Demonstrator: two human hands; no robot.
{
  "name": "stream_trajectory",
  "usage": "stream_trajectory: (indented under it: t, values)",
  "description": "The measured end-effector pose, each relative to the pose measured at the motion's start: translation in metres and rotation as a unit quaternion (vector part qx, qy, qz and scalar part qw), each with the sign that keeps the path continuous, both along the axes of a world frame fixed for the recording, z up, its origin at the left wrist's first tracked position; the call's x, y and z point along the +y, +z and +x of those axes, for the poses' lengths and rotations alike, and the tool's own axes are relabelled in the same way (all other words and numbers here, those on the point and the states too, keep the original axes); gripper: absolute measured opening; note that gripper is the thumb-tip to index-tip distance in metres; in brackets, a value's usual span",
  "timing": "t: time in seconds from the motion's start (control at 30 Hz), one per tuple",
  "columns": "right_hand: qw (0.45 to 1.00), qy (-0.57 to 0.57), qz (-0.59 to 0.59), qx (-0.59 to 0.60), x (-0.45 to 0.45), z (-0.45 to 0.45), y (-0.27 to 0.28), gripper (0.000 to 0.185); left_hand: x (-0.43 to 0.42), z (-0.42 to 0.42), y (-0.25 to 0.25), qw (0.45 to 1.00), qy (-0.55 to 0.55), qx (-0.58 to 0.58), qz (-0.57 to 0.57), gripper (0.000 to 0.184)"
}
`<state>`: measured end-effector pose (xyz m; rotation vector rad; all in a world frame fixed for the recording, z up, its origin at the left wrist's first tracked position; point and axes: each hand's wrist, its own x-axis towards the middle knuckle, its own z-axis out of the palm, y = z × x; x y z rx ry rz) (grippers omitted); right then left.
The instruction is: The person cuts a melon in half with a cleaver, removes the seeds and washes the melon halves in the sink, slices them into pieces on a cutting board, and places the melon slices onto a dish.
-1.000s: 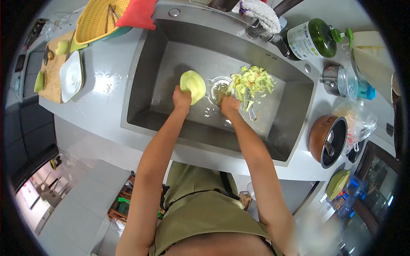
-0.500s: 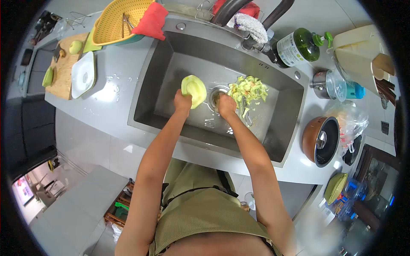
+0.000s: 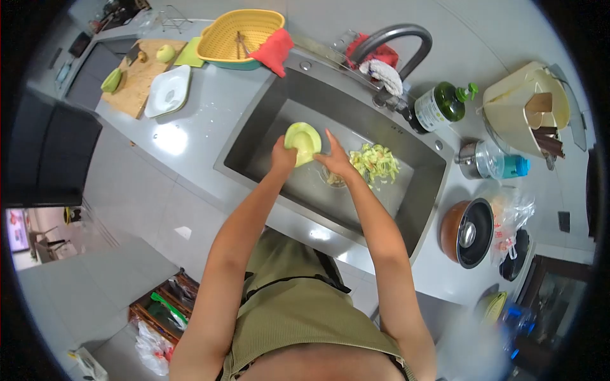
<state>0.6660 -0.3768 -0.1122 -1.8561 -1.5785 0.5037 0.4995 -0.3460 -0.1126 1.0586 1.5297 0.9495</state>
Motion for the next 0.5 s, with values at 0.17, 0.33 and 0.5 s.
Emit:
stream_trajectory:
  t: [0.17,0.33,0.5]
  values:
    - [0.985,0.085,-0.045,0.145,0.036,-0.046,0.042,0.046,0.009,-0.036,0.065,0.965,-0.068,0.022,0.251,0.037]
    - [0.973,0.105,0.14,0.148,0.082,-0.147,0.087,0.034,0.042,-0.124,0.109,0.929,-0.034,0.037,0.366,0.033]
    - [0.958,0.157,0.153,0.186,0.129,-0.293,0.136,0.024,0.088,-0.263,0.13,0.934,0.045,0.058,0.349,0.041]
